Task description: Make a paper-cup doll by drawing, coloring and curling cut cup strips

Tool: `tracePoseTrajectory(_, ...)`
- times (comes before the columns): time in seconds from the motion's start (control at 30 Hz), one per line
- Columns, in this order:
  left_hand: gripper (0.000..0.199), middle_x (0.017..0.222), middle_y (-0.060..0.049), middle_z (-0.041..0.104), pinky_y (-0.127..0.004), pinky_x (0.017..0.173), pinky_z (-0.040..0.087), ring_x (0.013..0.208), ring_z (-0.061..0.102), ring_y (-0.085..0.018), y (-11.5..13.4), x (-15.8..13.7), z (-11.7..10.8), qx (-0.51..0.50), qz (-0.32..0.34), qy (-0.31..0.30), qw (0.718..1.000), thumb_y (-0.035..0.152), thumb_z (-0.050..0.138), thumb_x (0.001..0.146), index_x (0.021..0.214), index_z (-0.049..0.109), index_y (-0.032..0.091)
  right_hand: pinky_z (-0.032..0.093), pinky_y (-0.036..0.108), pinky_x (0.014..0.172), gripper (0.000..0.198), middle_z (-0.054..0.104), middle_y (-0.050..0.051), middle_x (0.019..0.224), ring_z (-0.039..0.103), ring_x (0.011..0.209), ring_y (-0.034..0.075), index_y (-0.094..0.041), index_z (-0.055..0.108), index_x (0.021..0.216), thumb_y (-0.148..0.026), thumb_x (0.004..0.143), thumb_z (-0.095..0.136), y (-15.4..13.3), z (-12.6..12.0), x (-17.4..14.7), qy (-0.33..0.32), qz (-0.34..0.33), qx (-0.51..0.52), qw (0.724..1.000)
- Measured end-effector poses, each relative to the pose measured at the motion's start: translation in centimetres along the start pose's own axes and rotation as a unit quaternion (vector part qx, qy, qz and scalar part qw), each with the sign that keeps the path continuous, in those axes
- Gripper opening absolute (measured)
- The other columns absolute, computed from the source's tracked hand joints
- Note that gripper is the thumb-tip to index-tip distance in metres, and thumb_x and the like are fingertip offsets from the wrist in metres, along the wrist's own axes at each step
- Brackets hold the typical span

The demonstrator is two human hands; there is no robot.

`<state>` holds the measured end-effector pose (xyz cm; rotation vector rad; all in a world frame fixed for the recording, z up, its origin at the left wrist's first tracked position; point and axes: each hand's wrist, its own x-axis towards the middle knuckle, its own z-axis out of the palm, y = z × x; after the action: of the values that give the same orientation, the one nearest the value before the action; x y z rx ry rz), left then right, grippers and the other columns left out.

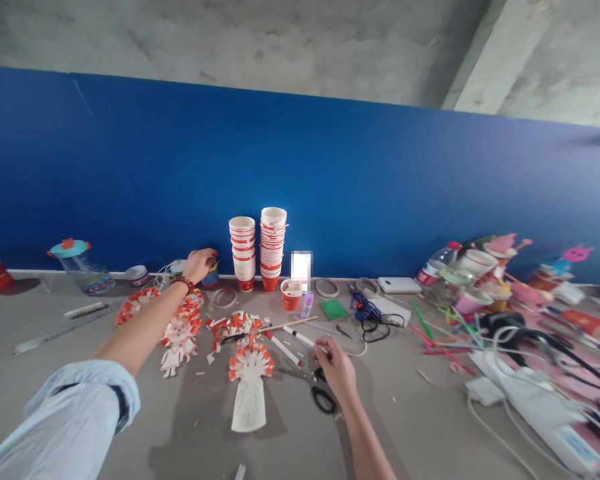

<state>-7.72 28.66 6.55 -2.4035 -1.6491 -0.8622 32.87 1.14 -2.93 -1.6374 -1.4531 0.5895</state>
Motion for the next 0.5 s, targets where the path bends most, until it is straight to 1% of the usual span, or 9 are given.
tracePoseTrajectory(0.13,0.024,0.104,-0.004,0.072,-0.034,0.099,0.038,0.103,0.063,-0.024,-0.03,-0.05,0.20,-0.003,0.011,0.006,1.000,0.017,0.045,0.083,0.093,0.066,0.023,0.042,0.026,0.047,0.035,0.071,0.002,0.068,0.061,0.053,0.019,-0.024,0.064,0.087,-0.056,0.080,0.053,-0.21,-0.05,-0.01,0.009,0.004,-0.007,1.000)
tracePoseTrajectory(0.37,0.024,0.106,-0.003,0.071,-0.034,0.096,0.038,0.098,0.065,-0.023,-0.08,-0.23,0.60,0.005,-0.011,0.026,1.000,0.019,0.044,0.086,0.099,0.064,0.024,0.045,0.028,0.052,0.037,0.070,0.002,0.070,0.062,0.057,0.020,-0.024,0.060,0.091,-0.059,0.083,0.050,0.08,-0.04,-0.01,-0.013,0.015,-0.017,1.000)
tracePoseTrajectory(0.5,0.024,0.102,-0.003,0.072,-0.034,0.091,0.039,0.094,0.066,-0.023,-0.16,-0.16,0.86,0.008,-0.024,0.032,0.999,0.020,0.043,0.086,0.099,0.063,0.023,0.046,0.028,0.055,0.036,0.070,0.002,0.072,0.062,0.058,0.019,-0.024,0.059,0.092,-0.057,0.085,0.048,0.27,-0.04,-0.03,-0.021,0.014,-0.025,0.999)
